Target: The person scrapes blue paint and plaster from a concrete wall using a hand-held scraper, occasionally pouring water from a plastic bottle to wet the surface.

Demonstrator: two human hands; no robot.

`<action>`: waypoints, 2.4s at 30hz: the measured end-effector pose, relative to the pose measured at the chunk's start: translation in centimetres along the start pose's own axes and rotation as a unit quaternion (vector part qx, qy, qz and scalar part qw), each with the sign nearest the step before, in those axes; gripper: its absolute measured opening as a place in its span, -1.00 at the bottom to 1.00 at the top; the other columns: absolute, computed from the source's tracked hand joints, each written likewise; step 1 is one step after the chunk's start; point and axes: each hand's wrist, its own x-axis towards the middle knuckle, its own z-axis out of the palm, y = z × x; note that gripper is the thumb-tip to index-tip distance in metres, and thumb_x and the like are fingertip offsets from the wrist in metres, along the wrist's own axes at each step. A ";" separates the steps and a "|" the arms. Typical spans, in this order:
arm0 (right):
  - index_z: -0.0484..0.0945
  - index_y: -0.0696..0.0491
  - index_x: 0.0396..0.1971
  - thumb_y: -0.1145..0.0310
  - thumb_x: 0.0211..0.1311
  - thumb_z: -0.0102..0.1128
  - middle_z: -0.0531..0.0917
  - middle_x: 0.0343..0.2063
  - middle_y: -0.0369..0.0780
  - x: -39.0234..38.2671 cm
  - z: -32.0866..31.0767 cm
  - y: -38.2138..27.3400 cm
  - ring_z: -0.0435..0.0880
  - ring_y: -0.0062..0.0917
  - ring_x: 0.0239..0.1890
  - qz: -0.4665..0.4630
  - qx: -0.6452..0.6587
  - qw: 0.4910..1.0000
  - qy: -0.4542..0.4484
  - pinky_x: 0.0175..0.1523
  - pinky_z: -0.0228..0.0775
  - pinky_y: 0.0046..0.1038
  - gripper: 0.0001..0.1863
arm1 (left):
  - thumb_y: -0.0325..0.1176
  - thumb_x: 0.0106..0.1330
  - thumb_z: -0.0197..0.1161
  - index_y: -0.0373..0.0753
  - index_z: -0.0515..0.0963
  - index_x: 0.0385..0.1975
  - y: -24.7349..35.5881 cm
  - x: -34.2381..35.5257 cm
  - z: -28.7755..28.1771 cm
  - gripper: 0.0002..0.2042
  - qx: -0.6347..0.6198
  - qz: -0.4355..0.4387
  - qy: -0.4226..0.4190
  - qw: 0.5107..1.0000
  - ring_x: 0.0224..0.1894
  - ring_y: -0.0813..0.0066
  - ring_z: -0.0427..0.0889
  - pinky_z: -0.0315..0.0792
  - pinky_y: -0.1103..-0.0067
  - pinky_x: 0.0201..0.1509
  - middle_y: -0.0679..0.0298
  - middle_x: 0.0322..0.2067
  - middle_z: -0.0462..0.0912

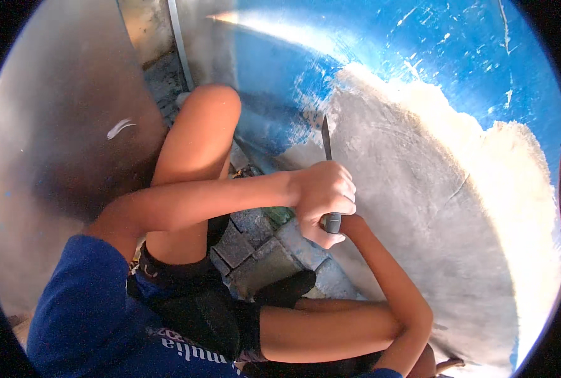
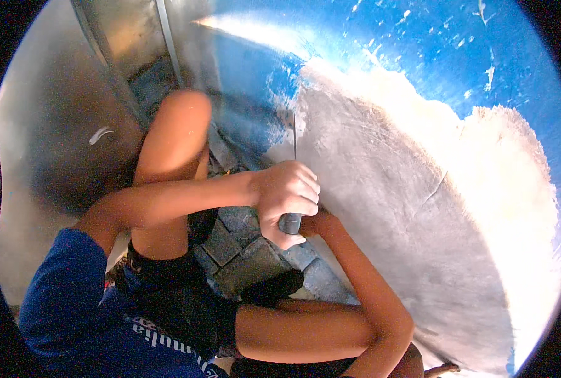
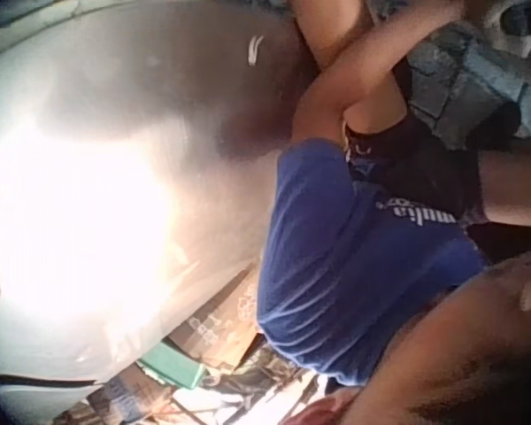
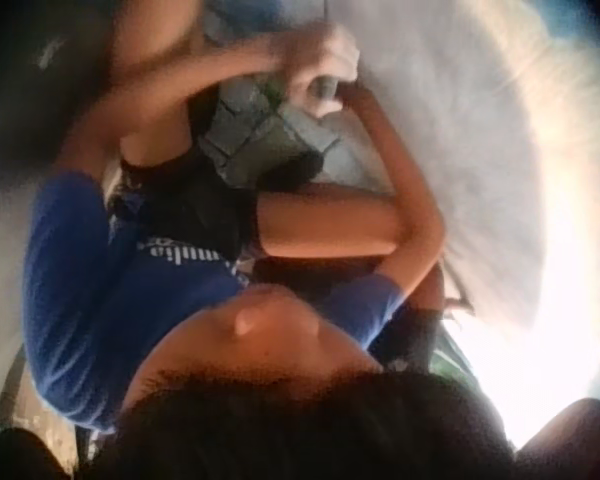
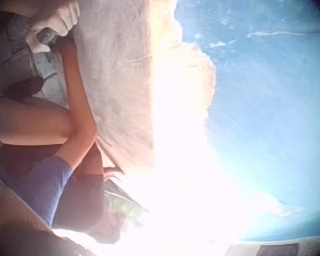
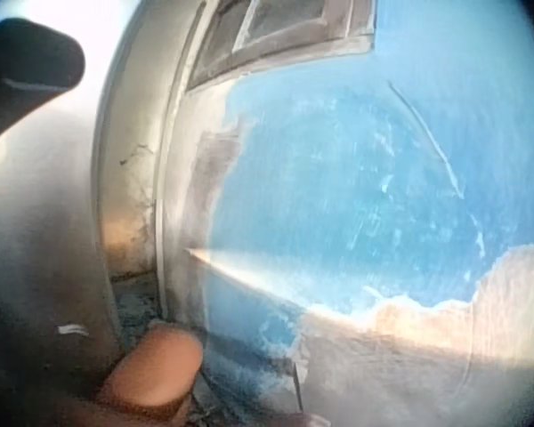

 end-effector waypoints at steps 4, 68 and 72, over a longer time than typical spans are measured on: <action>0.54 0.03 -0.04 -0.05 0.29 -0.05 0.62 -0.10 -0.04 -0.5 0.2 -0.1 0.57 -0.16 -0.01 0.004 -0.004 1.000 0.000 0.09 0.39 -0.22 -0.52 | -0.10 -0.10 0.28 -0.24 0.37 -0.85 1.5 0.4 -0.9 -0.63 -0.031 -0.098 -0.065 0.993 -0.67 0.09 0.48 0.31 0.31 -0.59 0.15 -0.80 0.44; 0.60 0.10 -0.19 -0.10 0.29 -0.03 0.65 -0.23 0.03 -2.7 2.3 1.9 0.59 -0.09 -0.09 -0.014 0.044 0.995 0.087 0.01 0.40 -0.19 -0.47 | 0.20 -0.08 0.37 -0.08 0.66 -0.22 -5.8 -26.8 16.3 -0.46 0.159 -0.306 -0.623 0.702 -0.10 -0.06 0.61 0.15 -0.24 0.12 0.20 -0.21 0.68; 0.60 0.09 -0.18 -0.10 0.29 -0.03 0.65 -0.22 0.03 -2.6 1.2 0.7 0.59 -0.09 -0.09 -0.024 0.023 0.995 0.090 0.02 0.39 -0.18 -0.48 | 0.11 -0.05 0.39 -0.09 0.66 -0.22 -4.8 -23.3 15.2 -0.52 0.034 -0.307 -0.708 0.636 -0.09 -0.02 0.61 0.31 -0.19 -0.02 0.20 -0.19 0.68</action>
